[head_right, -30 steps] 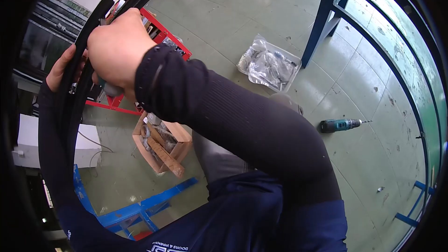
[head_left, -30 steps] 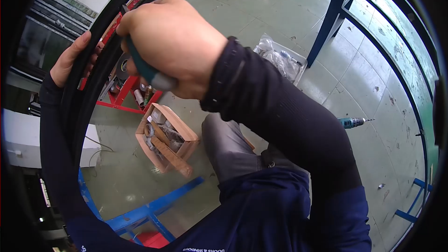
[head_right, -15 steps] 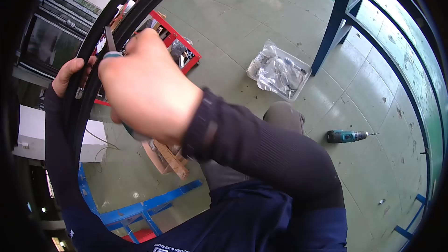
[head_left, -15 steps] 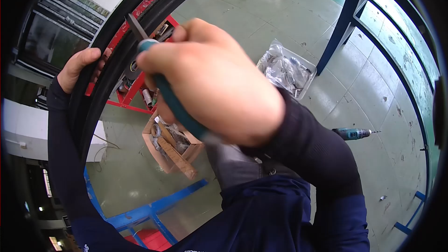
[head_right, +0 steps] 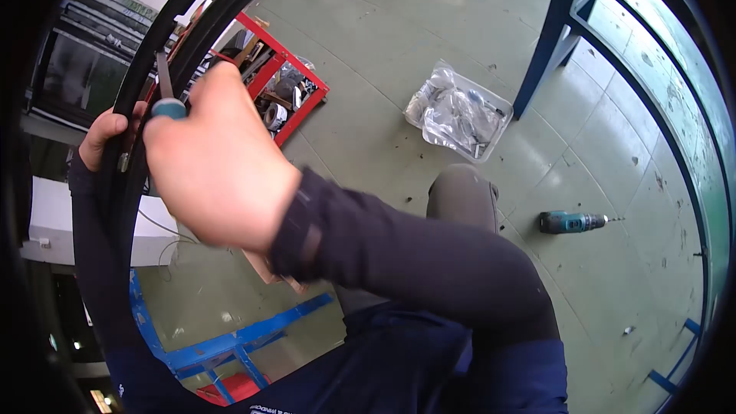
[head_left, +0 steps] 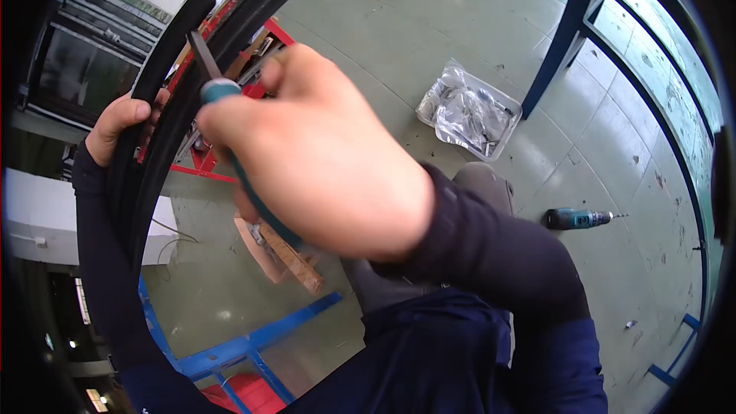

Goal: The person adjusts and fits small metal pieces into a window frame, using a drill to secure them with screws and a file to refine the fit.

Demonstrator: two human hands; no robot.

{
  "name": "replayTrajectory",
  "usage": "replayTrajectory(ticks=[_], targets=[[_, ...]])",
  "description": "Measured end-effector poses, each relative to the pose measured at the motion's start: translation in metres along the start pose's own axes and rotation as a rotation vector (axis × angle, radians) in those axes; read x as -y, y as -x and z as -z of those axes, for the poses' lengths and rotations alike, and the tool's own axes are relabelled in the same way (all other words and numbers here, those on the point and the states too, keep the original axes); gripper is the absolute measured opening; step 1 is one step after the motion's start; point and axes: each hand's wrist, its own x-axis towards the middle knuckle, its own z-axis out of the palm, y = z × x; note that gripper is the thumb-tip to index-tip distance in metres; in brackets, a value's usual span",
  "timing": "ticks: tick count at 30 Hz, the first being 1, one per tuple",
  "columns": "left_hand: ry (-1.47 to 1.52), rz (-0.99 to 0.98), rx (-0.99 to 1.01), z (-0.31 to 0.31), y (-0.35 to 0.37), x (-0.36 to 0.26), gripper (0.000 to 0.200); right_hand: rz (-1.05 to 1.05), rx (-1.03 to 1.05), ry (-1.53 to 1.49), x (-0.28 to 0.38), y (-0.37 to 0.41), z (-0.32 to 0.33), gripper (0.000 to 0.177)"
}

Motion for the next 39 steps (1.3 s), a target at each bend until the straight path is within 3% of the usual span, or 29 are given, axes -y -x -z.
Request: replayTrajectory(ticks=[6,9,10,11,13,15,20,23,26,28,32,39], targets=[[0.015,-0.030,-0.044,-0.003,0.001,0.003,0.055,0.061,-0.022,0.070,0.001,-0.013,0.001,0.011],[0.014,0.021,0.009,-0.007,0.005,-0.006,0.054,0.094,-0.146,0.197,0.006,0.003,-0.003,0.009],[0.001,0.003,-0.019,-0.004,0.006,-0.001,0.054,0.251,-0.153,0.394,0.003,0.006,-0.003,0.009],[-0.025,-0.012,-0.038,-0.003,0.004,0.000,0.053,0.611,-0.141,0.772,-0.006,-0.001,0.001,0.005],[-0.057,0.015,-0.030,-0.010,0.005,-0.008,0.052,0.932,-0.022,1.073,-0.031,-0.039,0.009,0.012],[-0.043,-0.031,-0.019,-0.008,-0.001,-0.006,0.052,0.771,0.053,0.911,-0.020,-0.052,0.006,0.007],[-0.140,-0.018,-0.022,-0.005,0.003,-0.009,0.053,0.131,-0.176,0.268,0.022,0.012,0.003,0.006],[-0.143,-0.028,-0.037,-0.011,0.003,-0.011,0.050,0.067,-0.108,0.144,0.016,-0.018,-0.001,0.007],[-0.156,0.008,-0.010,-0.001,-0.002,-0.009,0.045,-0.019,-0.116,0.059,0.024,0.007,-0.001,0.010],[-0.183,-0.017,-0.098,0.005,-0.006,-0.001,0.043,-0.061,-0.113,0.006,0.028,0.012,-0.003,0.012],[-0.189,-0.023,-0.088,-0.006,-0.001,-0.011,0.043,-0.109,-0.007,-0.167,0.021,-0.034,-0.009,0.018],[-0.206,-0.033,-0.118,0.006,-0.007,-0.004,0.041,0.076,0.035,0.306,0.020,-0.009,0.007,0.011]])
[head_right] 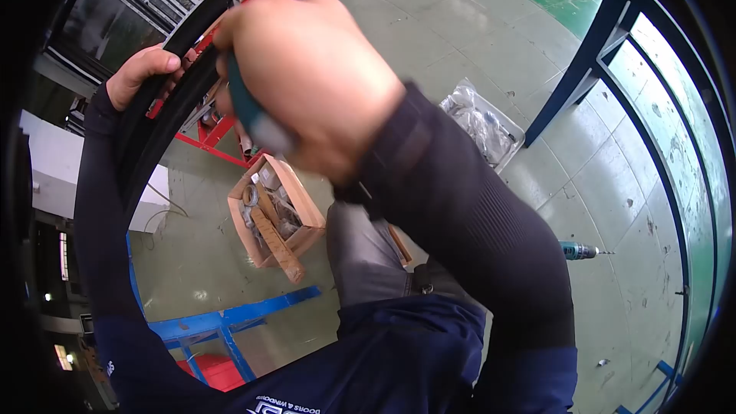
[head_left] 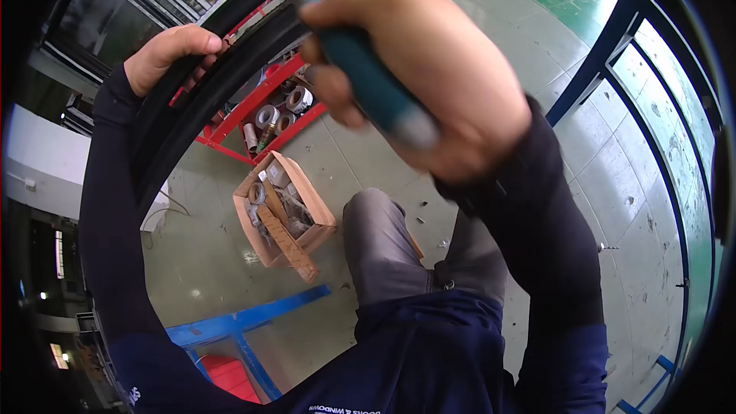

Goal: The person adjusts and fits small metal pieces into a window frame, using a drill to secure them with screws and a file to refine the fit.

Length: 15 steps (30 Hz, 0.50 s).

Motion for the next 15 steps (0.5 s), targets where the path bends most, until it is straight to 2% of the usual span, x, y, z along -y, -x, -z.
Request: replayTrajectory(ticks=[3,8,11,13,15], targets=[[0.023,-0.007,0.000,-0.006,0.001,-0.006,0.039,0.075,0.072,0.164,-0.004,-0.013,0.006,0.016],[-0.018,-0.023,0.013,-0.007,-0.001,-0.005,0.036,-0.018,0.129,0.317,0.013,0.025,0.015,0.020],[-0.035,-0.009,-0.033,-0.011,0.001,-0.011,0.035,0.000,0.198,0.508,0.031,0.029,0.024,0.023],[-0.050,-0.009,0.015,-0.010,-0.001,-0.015,0.035,0.146,0.269,0.748,0.041,0.020,0.024,0.024],[-0.053,-0.019,0.035,-0.008,-0.004,-0.013,0.036,0.514,0.405,1.163,0.041,-0.001,0.022,0.026]])
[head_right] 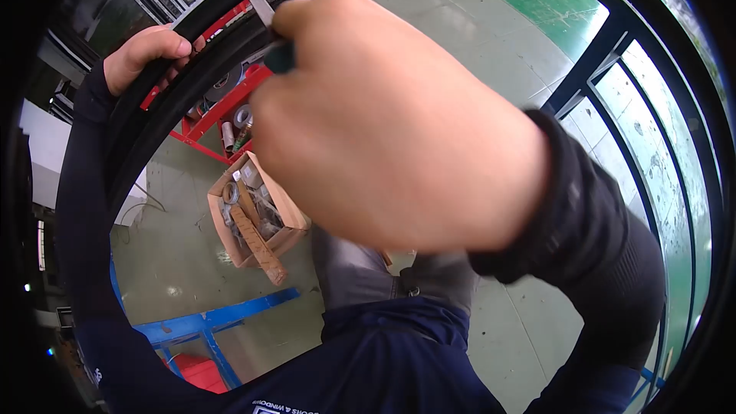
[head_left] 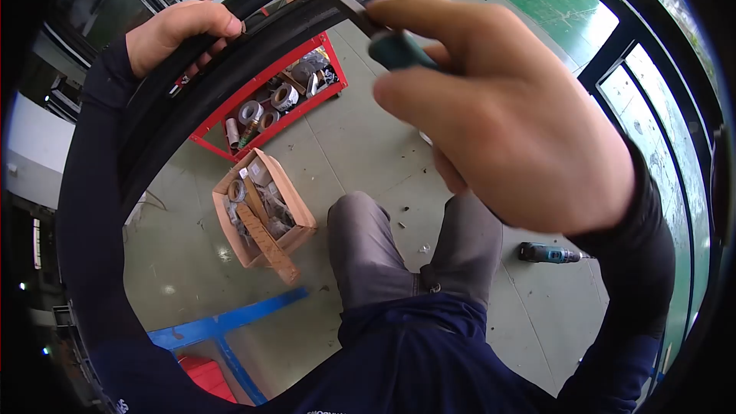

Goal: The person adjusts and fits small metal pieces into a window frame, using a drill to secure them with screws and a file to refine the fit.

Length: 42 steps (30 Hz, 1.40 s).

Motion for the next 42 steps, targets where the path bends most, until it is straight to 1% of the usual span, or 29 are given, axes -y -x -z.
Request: replayTrajectory(ticks=[2,3,5,6,7,9,11,12,13,14,15,17,18,19,20,21,22,23,25,27,29,31,33,34,35,36,37,40,42], targets=[[0.001,-0.010,-0.004,-0.001,-0.003,0.001,0.037,0.247,0.033,0.366,-0.014,-0.016,-0.002,0.027],[-0.004,-0.011,-0.005,-0.001,-0.004,-0.002,0.037,0.307,0.043,0.431,-0.017,-0.022,-0.001,0.028],[0.006,0.008,-0.004,-0.001,-0.003,0.003,0.037,-0.161,0.042,0.016,0.003,-0.023,0.003,0.036],[-0.022,-0.008,-0.012,-0.003,-0.001,0.000,0.035,-0.395,0.027,-0.314,0.011,-0.014,0.005,0.043],[-0.019,-0.007,0.008,-0.002,-0.001,0.001,0.034,-0.629,-0.067,-0.635,0.018,-0.005,0.007,0.050],[-0.036,-0.016,0.013,0.001,-0.002,-0.004,0.033,-0.603,0.003,-0.452,0.010,-0.020,0.003,0.048],[-0.048,-0.026,-0.001,-0.003,-0.004,-0.004,0.033,-0.381,-0.088,-0.349,-0.018,-0.031,-0.015,0.045],[-0.051,-0.042,-0.038,-0.003,-0.003,-0.009,0.033,-0.410,0.048,-0.496,-0.005,-0.033,0.012,0.043],[-0.047,-0.041,-0.066,-0.006,-0.001,-0.007,0.033,-0.454,0.184,-0.631,0.008,-0.034,0.040,0.040],[-0.038,-0.023,-0.085,-0.008,0.001,0.000,0.033,-0.688,0.286,-0.678,0.017,-0.043,0.048,0.040],[-0.017,0.016,-0.015,-0.006,0.000,-0.001,0.032,-0.928,0.380,-0.707,0.027,-0.051,0.057,0.039],[-0.016,0.001,0.016,-0.005,0.000,0.003,0.033,-0.841,0.220,-0.682,0.034,-0.046,0.048,0.034],[-0.028,-0.021,0.034,-0.006,0.001,-0.003,0.033,-0.790,0.170,-0.603,0.032,-0.048,0.039,0.034],[-0.039,-0.051,-0.044,-0.013,0.007,-0.006,0.033,-0.716,0.097,-0.487,0.022,-0.054,0.020,0.034],[-0.060,-0.065,-0.051,-0.014,0.011,-0.013,0.033,-0.652,0.032,-0.421,0.012,-0.057,0.009,0.034],[-0.069,-0.079,-0.070,-0.013,0.012,-0.014,0.033,-0.708,0.023,-0.433,0.018,-0.062,0.009,0.034],[-0.065,-0.059,-0.073,-0.014,0.012,-0.005,0.032,-0.544,-0.151,-0.335,0.009,-0.030,-0.009,0.040],[0.049,-0.016,0.025,-0.007,0.002,0.006,0.032,-0.620,-0.094,-0.433,0.017,-0.024,-0.001,0.043],[0.036,-0.007,-0.002,-0.009,0.003,0.009,0.033,-0.788,0.013,-0.609,0.034,-0.012,0.015,0.050],[-0.026,-0.055,-0.040,-0.012,0.006,-0.005,0.034,-0.602,-0.091,-0.428,0.032,-0.006,0.007,0.051],[-0.077,-0.089,-0.073,-0.013,0.009,-0.005,0.035,-0.169,-0.085,-0.014,0.005,-0.023,-0.010,0.051],[-0.036,-0.057,-0.027,-0.013,0.010,-0.001,0.035,-0.664,-0.093,-0.522,0.028,-0.017,-0.005,0.051],[-0.056,-0.030,-0.015,-0.012,0.007,-0.003,0.037,-0.789,0.057,-0.663,0.036,-0.014,0.010,0.048],[-0.080,-0.047,-0.014,-0.010,0.007,-0.005,0.037,-0.495,0.132,-0.438,0.019,-0.021,0.000,0.037],[-0.110,-0.070,-0.014,-0.009,0.008,-0.004,0.037,-0.180,0.132,-0.131,0.001,-0.027,-0.010,0.026],[-0.140,-0.092,-0.012,-0.009,0.008,-0.003,0.037,0.088,0.049,0.126,-0.016,-0.034,-0.020,0.016],[-0.104,-0.086,-0.051,-0.009,0.007,0.001,0.037,-0.075,0.100,-0.006,-0.009,-0.030,-0.013,0.015],[-0.095,-0.030,0.077,-0.009,0.006,-0.005,0.037,0.031,0.065,0.055,0.002,-0.007,-0.012,0.019],[-0.097,-0.036,0.018,-0.009,0.007,-0.006,0.037,-0.059,-0.006,-0.137,-0.009,-0.004,-0.029,0.021]])
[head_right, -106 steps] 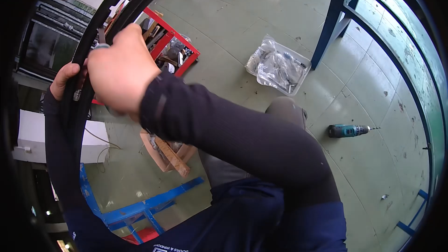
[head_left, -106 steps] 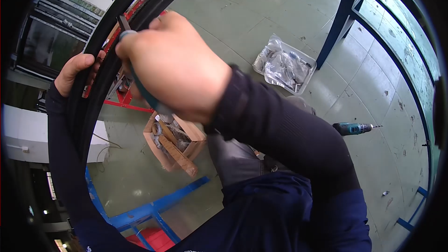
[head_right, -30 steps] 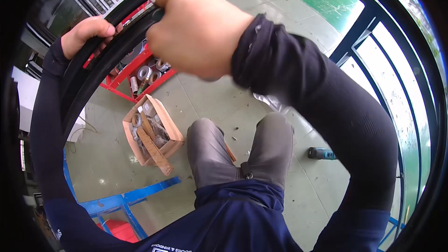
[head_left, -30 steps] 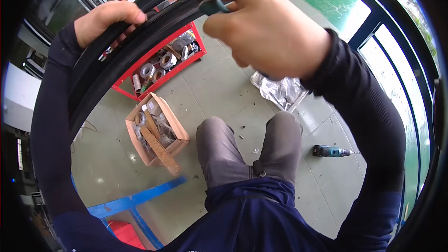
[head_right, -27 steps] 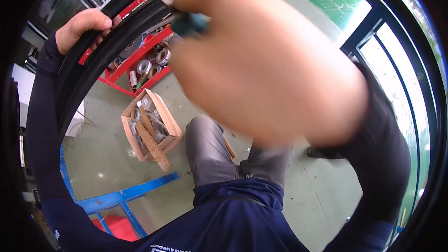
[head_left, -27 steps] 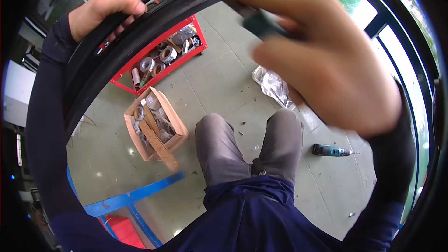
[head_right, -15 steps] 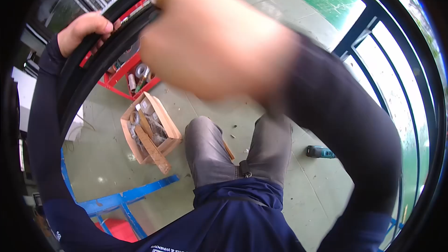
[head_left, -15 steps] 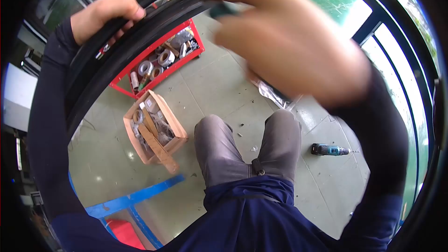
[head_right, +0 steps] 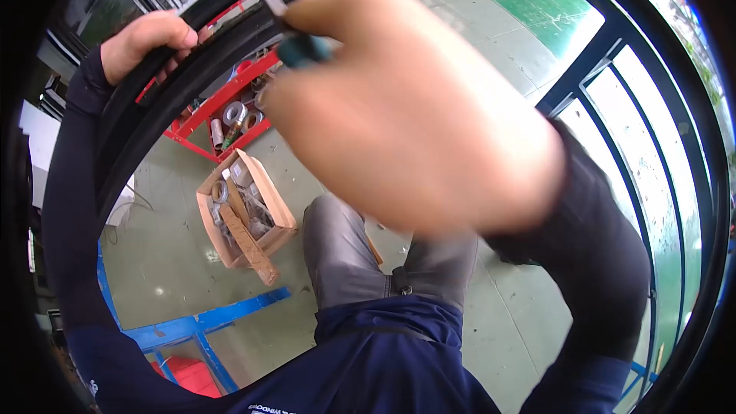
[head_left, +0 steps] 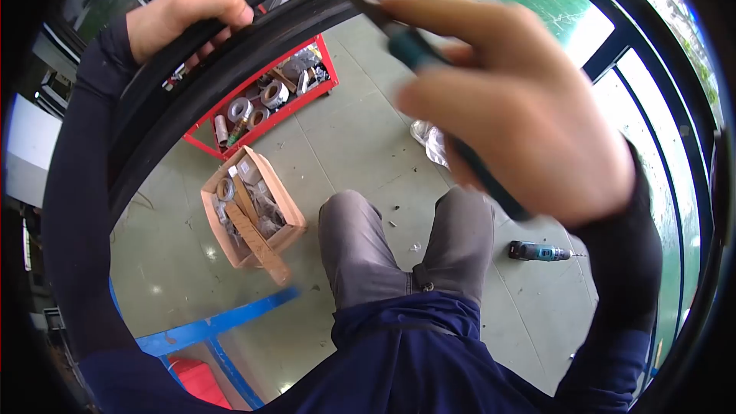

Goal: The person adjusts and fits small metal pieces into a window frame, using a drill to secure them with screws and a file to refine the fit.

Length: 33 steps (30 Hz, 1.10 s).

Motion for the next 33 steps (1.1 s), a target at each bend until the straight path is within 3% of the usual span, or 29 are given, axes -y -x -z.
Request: replayTrajectory(ticks=[3,6,7,10,11,12,14,16,17,21,24,25,27,30,33], targets=[[0.003,-0.020,-0.013,0.002,0.000,0.003,0.037,0.110,0.053,0.270,0.005,-0.021,0.016,0.024],[0.013,-0.010,-0.070,-0.004,0.003,0.004,0.038,-0.190,0.001,-0.179,0.014,-0.006,0.004,0.036],[0.043,-0.012,0.065,0.005,-0.004,0.005,0.039,-0.326,-0.036,-0.344,0.023,0.003,0.008,0.039],[-0.038,-0.268,-0.079,-0.010,0.001,-0.005,0.041,-0.661,-0.159,-0.788,0.046,0.024,0.021,0.053],[-0.214,-0.393,-0.235,-0.008,0.006,0.001,0.044,-0.735,-0.196,-0.907,0.049,0.027,0.022,0.058],[-0.356,-0.352,-0.355,-0.011,0.021,-0.002,0.048,-0.693,-0.210,-0.923,0.045,0.030,0.017,0.060],[-0.623,-0.309,-0.395,-0.007,0.052,0.010,0.053,-0.683,-0.213,-0.992,0.042,0.036,0.012,0.064],[-0.528,-0.236,-0.484,-0.017,0.074,0.037,0.061,-0.743,-0.199,-1.087,0.045,0.039,0.013,0.069],[-0.586,-0.238,-0.622,-0.023,0.078,0.045,0.066,-0.750,-0.170,-1.077,0.044,0.041,0.014,0.070],[-0.708,-0.126,-0.833,-0.036,0.074,0.045,0.070,-0.785,-0.159,-1.019,0.065,0.037,0.020,0.068],[-0.820,-0.048,-0.940,-0.042,0.071,0.047,0.071,-0.545,-0.095,-0.596,0.057,0.026,0.023,0.052],[-0.809,-0.036,-0.966,-0.045,0.070,0.046,0.072,-0.320,-0.064,-0.339,0.039,0.020,0.016,0.048],[-0.845,-0.003,-1.014,-0.048,0.071,0.045,0.072,-0.192,-0.061,-0.190,0.037,0.021,0.016,0.047],[-0.847,0.040,-1.100,-0.053,0.069,0.049,0.071,-0.433,-0.129,-0.464,0.053,0.026,0.014,0.052],[-0.814,0.086,-1.176,-0.060,0.064,0.052,0.071,-0.393,-0.115,-0.335,0.044,0.018,0.012,0.047]])
